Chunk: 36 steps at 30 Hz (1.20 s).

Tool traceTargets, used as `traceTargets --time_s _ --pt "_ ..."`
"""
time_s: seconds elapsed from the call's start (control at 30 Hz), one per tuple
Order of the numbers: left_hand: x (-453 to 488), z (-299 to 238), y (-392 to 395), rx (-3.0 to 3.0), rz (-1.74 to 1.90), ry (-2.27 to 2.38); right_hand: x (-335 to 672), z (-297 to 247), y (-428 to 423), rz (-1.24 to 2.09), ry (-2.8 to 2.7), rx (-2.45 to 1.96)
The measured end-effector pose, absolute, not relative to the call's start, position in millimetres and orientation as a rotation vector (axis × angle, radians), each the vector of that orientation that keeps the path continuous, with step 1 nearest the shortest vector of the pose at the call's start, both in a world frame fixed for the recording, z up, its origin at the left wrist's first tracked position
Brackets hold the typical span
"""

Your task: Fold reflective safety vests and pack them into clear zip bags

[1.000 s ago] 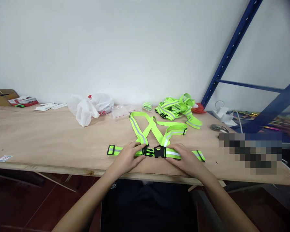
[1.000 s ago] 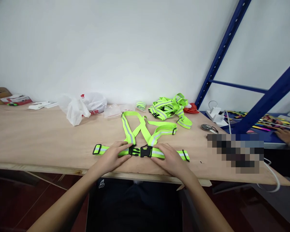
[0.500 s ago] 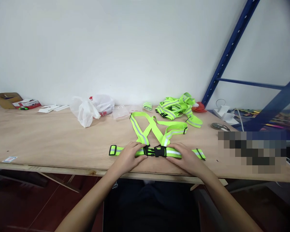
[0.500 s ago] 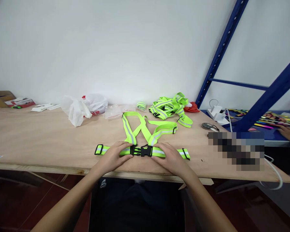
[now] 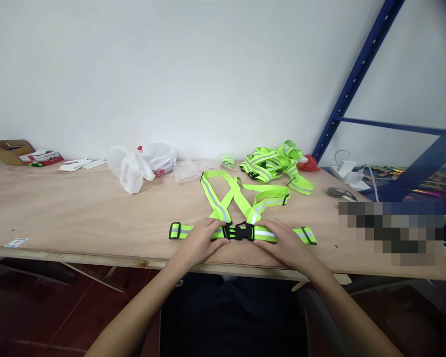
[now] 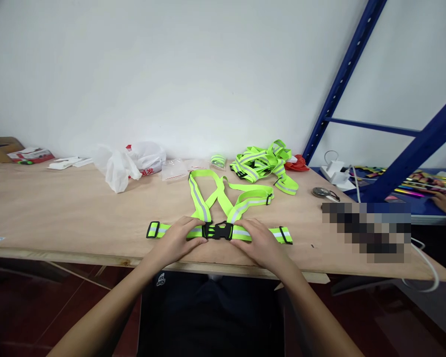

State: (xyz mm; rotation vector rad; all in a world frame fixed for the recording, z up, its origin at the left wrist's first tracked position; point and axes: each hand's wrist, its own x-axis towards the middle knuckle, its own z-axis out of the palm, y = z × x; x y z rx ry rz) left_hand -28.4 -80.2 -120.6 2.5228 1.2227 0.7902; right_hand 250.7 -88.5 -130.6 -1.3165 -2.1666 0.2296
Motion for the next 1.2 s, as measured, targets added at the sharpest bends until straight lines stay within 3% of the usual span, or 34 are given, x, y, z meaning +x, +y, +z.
traceTargets --time_s 1.2 --pt "-27 -108 -90 2.557 0.72 1.314 235 -125 -93 0.142 -2.224 -1.238"
